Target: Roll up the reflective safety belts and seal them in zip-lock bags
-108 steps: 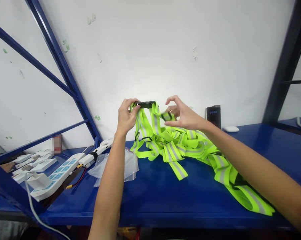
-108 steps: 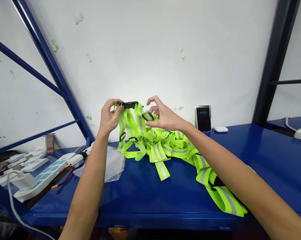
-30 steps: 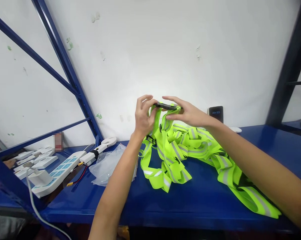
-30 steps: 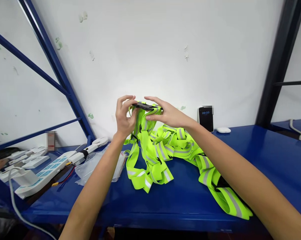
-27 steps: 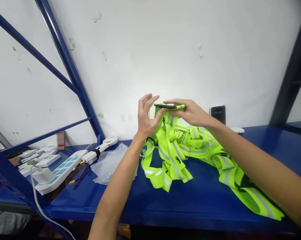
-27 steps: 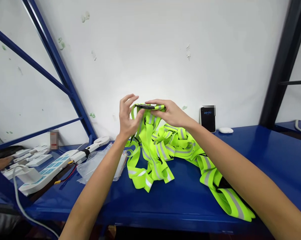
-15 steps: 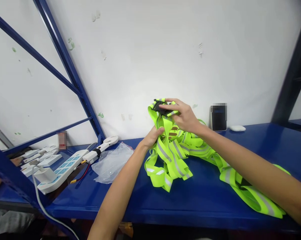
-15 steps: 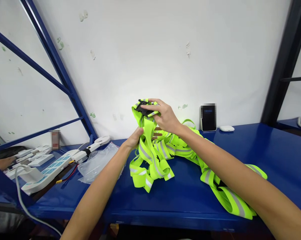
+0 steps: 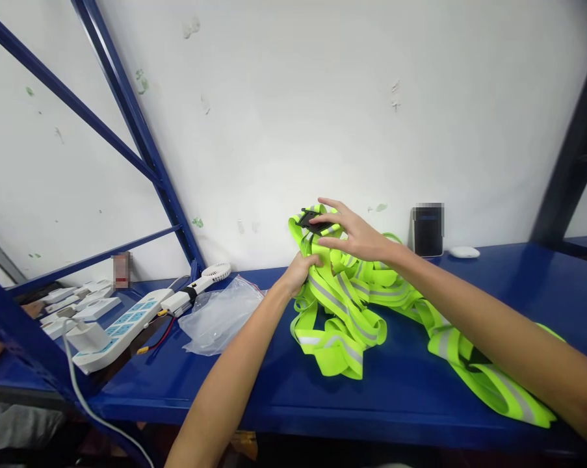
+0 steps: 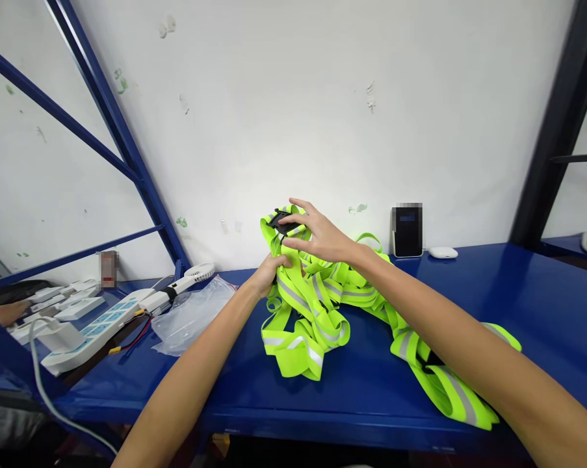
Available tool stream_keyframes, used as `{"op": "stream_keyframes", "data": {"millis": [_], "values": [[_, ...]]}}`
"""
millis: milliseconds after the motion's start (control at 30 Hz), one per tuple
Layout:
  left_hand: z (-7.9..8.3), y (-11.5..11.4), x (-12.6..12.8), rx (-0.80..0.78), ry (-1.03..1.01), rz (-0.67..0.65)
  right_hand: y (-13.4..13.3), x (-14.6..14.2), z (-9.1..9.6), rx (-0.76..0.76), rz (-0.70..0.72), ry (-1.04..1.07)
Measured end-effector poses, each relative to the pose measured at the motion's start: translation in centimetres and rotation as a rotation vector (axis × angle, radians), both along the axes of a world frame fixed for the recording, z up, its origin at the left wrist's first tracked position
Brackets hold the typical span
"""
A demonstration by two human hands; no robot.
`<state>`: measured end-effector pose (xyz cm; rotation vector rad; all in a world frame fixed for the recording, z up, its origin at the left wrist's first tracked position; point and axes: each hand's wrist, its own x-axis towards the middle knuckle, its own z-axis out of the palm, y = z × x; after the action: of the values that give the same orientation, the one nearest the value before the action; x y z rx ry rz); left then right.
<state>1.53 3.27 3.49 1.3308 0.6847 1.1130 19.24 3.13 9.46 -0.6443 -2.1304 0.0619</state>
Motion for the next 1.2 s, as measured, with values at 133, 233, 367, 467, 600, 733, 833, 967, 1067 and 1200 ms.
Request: {"op": "stream_keyframes", "data": {"millis": [133,233,367,467,600,733,833,967,1067,1200], "values": [[-0.7,0.8,0.0,0.099,0.022,0.090,0.2,-0.1,0.2,-0.096,-0.006,0.118],[-0.9,1.3,-0.2,0.216,0.076,0.166,0.3,0.2,0.6,-0.336,0.106,0.261],[-0.8,1.8,-0.5,0.364,0.056,0.195,0.2,0.5,0.7,-0.787,0.387,0.360],[-0.8,2.1,-0.8,0.443,0.042,0.216,0.2,0.4,0.6,-0.835,0.402,0.324],[-0.9,2.2,-0.9,0.383,0.033,0.246,0.3,0.1,0.6,-0.511,0.230,0.203],[-1.2,1.6,-0.1,0.274,-0.001,0.190,0.5,0.0,0.4,-0.211,0.077,0.164],[-1.4,1.0,0.4,0.219,-0.037,0.106,0.8,0.1,0.1,-0.117,-0.008,0.160],[-1.4,0.5,0.1,0.145,0.008,-0.064,1.3,0.5,0.0,-0.072,-0.062,0.145],[-1.3,0.4,-0.7,0.166,0.068,-0.124,1.3,0.9,0.4,-0.032,-0.081,0.140],[-1.5,0.8,-1.2,0.183,0.081,-0.079,1.0,1.4,1.1,0.001,-0.149,0.133]]}}
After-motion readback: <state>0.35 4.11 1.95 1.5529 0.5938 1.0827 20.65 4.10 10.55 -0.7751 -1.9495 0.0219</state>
